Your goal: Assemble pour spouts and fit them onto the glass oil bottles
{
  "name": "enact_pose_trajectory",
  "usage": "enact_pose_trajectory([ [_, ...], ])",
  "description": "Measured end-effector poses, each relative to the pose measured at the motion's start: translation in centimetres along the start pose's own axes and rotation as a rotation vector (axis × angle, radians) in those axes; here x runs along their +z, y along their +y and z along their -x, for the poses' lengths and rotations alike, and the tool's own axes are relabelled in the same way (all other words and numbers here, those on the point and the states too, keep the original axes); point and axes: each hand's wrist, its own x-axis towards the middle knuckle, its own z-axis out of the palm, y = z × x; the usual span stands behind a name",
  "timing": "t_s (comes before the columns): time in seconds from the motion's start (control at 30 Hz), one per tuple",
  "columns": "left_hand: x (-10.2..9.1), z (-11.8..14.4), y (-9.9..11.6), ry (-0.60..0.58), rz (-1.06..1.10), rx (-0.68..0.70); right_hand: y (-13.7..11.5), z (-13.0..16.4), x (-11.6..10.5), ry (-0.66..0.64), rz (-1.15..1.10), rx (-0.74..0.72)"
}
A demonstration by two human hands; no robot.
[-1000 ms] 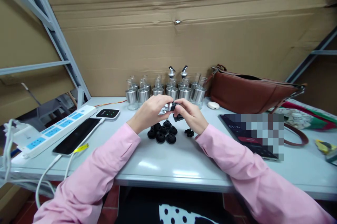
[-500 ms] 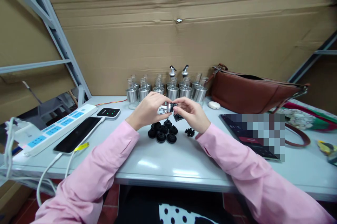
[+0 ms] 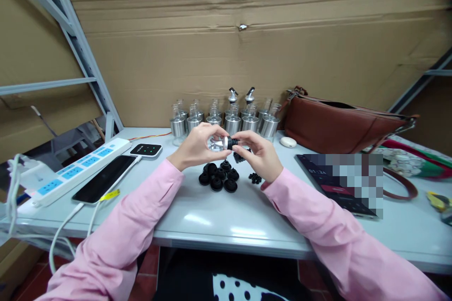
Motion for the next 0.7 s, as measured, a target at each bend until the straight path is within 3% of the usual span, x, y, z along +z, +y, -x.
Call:
enact_pose_trajectory([
  [0.47, 0.02, -0.12, 0.06, -0.072, 0.252, -0.253, -0.66, 0.12, -0.23, 0.045, 0.207, -0.232],
  [0.7, 0.30, -0.07, -0.21, -0.096, 0.317, -0.287, -0.62, 0.22, -0.09, 0.043, 0.224, -0.260],
])
